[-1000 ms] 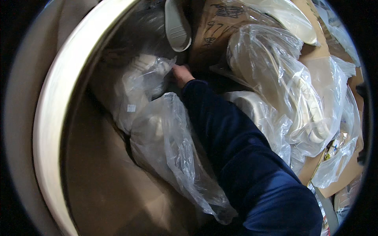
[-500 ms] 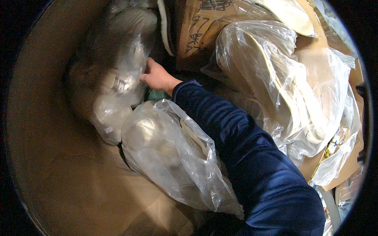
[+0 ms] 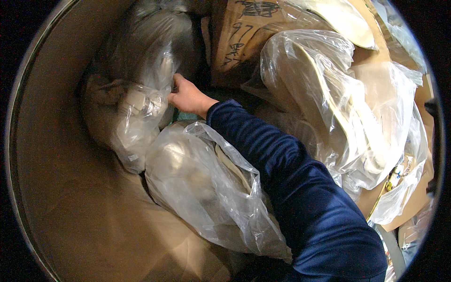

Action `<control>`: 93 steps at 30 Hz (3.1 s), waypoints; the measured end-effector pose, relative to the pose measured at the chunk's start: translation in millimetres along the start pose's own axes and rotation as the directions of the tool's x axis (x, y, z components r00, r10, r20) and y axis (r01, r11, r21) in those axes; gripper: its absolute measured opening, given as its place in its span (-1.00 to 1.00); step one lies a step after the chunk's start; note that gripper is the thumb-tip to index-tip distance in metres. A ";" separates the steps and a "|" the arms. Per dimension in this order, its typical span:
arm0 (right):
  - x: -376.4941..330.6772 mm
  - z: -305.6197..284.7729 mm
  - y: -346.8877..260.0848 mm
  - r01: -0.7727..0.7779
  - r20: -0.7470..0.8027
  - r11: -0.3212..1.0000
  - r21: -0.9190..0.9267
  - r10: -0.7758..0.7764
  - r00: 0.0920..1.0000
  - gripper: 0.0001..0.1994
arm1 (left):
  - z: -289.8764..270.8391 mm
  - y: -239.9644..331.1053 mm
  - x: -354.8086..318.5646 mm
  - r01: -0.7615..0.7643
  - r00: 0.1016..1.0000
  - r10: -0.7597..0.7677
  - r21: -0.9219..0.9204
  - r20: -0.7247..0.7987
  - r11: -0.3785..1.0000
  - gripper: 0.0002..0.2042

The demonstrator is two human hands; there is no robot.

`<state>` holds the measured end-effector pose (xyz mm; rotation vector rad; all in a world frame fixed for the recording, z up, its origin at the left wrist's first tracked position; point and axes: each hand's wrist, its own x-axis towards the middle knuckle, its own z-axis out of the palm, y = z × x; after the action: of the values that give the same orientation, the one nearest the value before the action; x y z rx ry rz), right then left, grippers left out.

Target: The person rummages through a large pile of cardboard and plastic-wrapped items in a warehouse. They pull out several white plastic sandals, remove them from their packaging, and place them into a separate pile.

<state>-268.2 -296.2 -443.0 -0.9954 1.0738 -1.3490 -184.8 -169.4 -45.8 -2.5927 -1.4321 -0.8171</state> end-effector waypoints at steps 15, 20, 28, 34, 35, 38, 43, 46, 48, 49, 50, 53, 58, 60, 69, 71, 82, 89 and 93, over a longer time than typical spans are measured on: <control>2.2 0.6 5.7 -0.033 0.019 0.997 -0.065 0.035 0.999 -0.38 | 15.6 32.2 42.4 -0.048 0.994 0.029 0.182 0.109 0.982 -0.73; -0.2 2.9 5.7 -0.024 -0.003 0.996 -0.084 0.024 1.000 -0.38 | 27.5 86.7 88.9 0.823 0.564 -0.781 0.112 -0.266 0.556 -0.71; 7.7 -15.6 -55.0 -0.169 0.150 0.767 -0.619 0.327 0.933 -0.57 | 37.6 25.8 128.7 0.296 -0.534 -0.466 0.360 -0.706 -0.885 -0.65; -11.7 53.9 -118.9 0.337 0.133 0.775 -0.535 -0.317 0.939 -0.76 | 44.1 20.9 129.5 0.159 -0.590 -0.433 0.427 -0.682 -0.890 -0.63; -26.6 75.1 -132.9 0.400 0.035 0.914 -0.066 -0.399 0.916 -0.55 | 45.0 19.6 129.7 0.165 -0.596 -0.417 0.403 -0.687 -0.900 -0.64; -77.0 138.9 -189.3 0.636 -0.115 0.716 0.290 -0.633 0.765 -0.45 | 46.7 15.8 129.7 0.167 -0.613 -0.387 0.366 -0.688 -0.916 -0.67; -123.3 176.0 -236.5 0.445 -0.022 0.805 0.392 -0.475 0.879 -0.36 | 36.8 10.0 134.8 0.156 -0.652 -0.335 0.311 -0.680 -0.937 -0.71; -122.5 173.1 -237.3 0.418 0.059 0.769 0.483 -0.506 0.861 -0.46 | 39.9 8.0 140.8 0.146 -0.662 -0.296 0.269 -0.688 -0.952 -0.71; -115.3 165.9 -233.1 0.440 0.133 0.795 0.419 -0.533 0.836 -0.50 | 45.0 12.6 141.4 0.146 -0.607 -0.293 0.259 -0.739 -0.955 -0.73; -112.0 161.7 -232.5 0.458 0.157 0.823 0.335 -0.528 0.835 -0.53 | 46.7 16.1 141.2 0.199 -0.596 -0.294 0.217 -0.747 -0.956 -0.75; -107.4 155.5 -229.2 0.483 0.302 0.850 0.212 -0.527 0.795 -0.54 | 49.1 23.7 139.7 0.248 -0.590 -0.293 0.176 -0.752 -0.953 -0.77; -97.5 127.2 -220.7 0.778 0.579 0.628 0.000 -0.635 0.512 -0.50 | 48.1 44.8 143.1 0.538 -0.503 -0.464 0.156 -0.730 -0.829 -0.81; -153.3 61.0 -204.5 0.683 0.729 0.643 -0.345 -0.275 0.627 -0.56 | 66.4 30.1 187.0 -0.183 -0.680 0.165 -0.052 -0.715 -0.982 -0.59; -195.7 27.3 -193.1 0.637 0.696 0.560 -0.529 -0.143 0.704 -0.52 | 72.1 26.6 193.4 -0.143 -0.702 0.063 0.054 -0.709 -0.988 -0.57; -265.1 -43.3 -166.3 0.796 0.769 0.106 -0.595 0.363 0.526 -0.64 | 61.6 12.8 171.6 -0.192 -0.698 0.054 0.114 -0.714 -0.975 -0.49; -265.3 -44.4 -169.2 0.785 0.766 0.140 -0.604 0.373 0.523 -0.63 | 59.0 11.0 169.2 -0.064 -0.731 0.023 0.035 -0.682 -0.997 -0.48; -171.2 4.1 -198.5 0.604 0.780 0.495 -0.625 0.367 0.506 -0.75 | 58.8 4.3 160.7 -0.014 -0.740 -0.020 0.045 -0.673 -0.999 -0.48; -48.1 128.2 -102.2 0.499 0.515 0.166 -0.850 0.071 0.854 -0.54 | 51.9 15.6 159.9 -0.098 -0.752 -0.109 0.274 -0.650 -0.957 -0.50; -18.1 118.9 -52.7 0.611 0.611 -0.092 -0.786 0.031 0.791 -0.52 | 56.5 35.6 169.0 0.066 -0.699 -0.182 0.192 -0.691 -0.979 -0.85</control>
<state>-164.4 -285.2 -363.2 -2.7291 1.4422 -0.2195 -60.9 -42.5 -6.2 1.1115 -2.7812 0.5890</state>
